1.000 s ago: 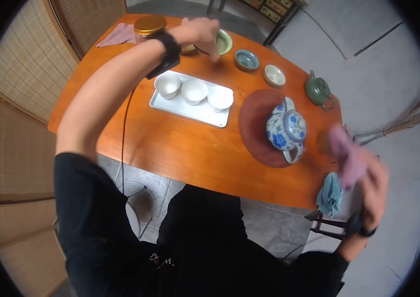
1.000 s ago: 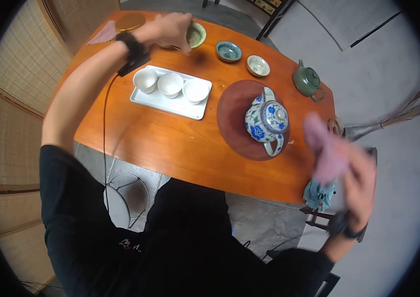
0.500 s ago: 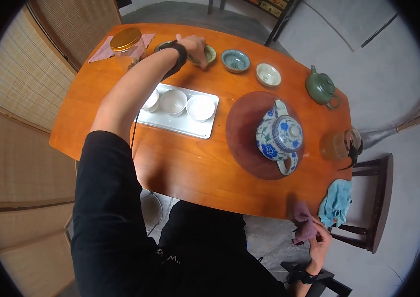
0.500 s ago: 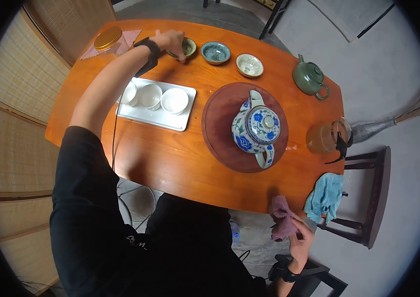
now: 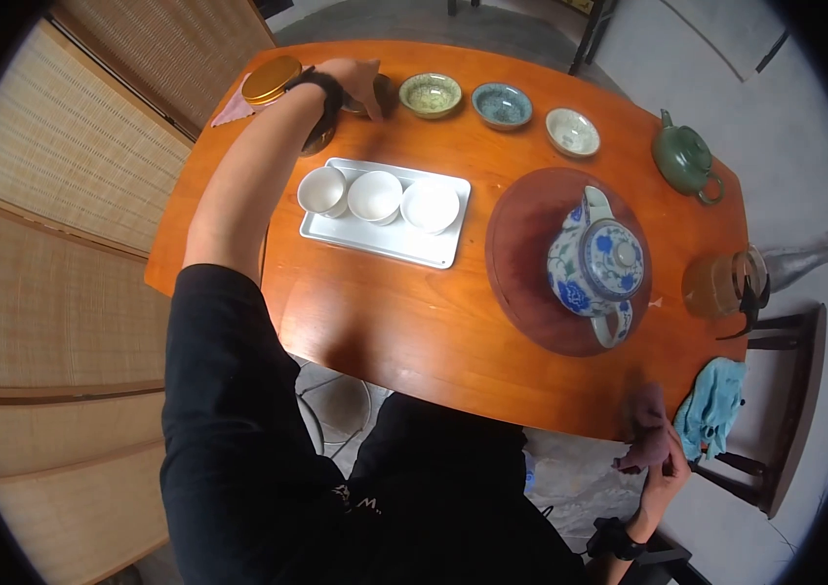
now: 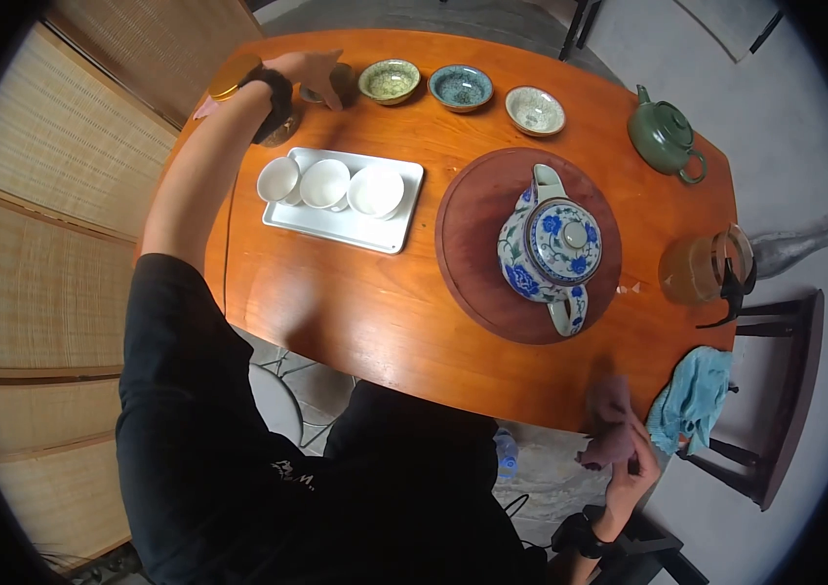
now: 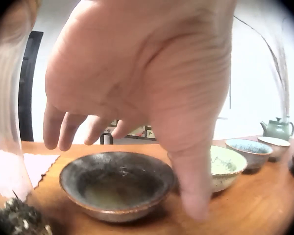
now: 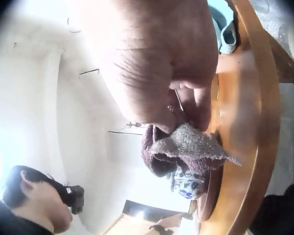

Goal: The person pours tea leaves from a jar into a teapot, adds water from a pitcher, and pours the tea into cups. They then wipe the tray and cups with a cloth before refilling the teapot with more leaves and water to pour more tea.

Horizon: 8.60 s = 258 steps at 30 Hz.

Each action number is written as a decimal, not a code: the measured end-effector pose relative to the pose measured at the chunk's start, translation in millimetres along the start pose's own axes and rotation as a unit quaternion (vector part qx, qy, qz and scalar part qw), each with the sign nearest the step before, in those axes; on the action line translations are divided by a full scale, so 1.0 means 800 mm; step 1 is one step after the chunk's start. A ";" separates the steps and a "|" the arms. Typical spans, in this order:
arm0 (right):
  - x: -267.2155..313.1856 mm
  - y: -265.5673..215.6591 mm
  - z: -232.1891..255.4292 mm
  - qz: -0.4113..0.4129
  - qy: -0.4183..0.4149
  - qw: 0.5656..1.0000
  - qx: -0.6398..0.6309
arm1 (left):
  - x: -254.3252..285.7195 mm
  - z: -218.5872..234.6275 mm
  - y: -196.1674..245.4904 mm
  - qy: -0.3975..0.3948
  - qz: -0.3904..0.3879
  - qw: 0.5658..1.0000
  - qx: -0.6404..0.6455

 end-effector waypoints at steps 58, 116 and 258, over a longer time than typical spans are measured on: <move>-0.029 0.015 0.005 0.179 0.057 0.974 -0.130 | 0.207 0.336 0.630 0.237 -0.353 0.903 -0.050; -0.029 0.006 0.019 0.121 0.149 0.927 -0.322 | 0.216 0.347 0.637 0.040 -0.483 0.828 0.283; -0.093 -0.169 0.022 0.112 0.081 0.980 0.143 | -0.008 0.027 0.015 -0.061 -0.019 0.997 -0.037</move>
Point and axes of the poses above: each hand's wrist, its own x-axis away from the middle knuckle, its own z-axis out of the back of the hand, y = z × x, the point moved 9 cm from there along -x, towards the middle knuckle, and after that the axes turned 9 degrees about -x, right-handed, at the moved point
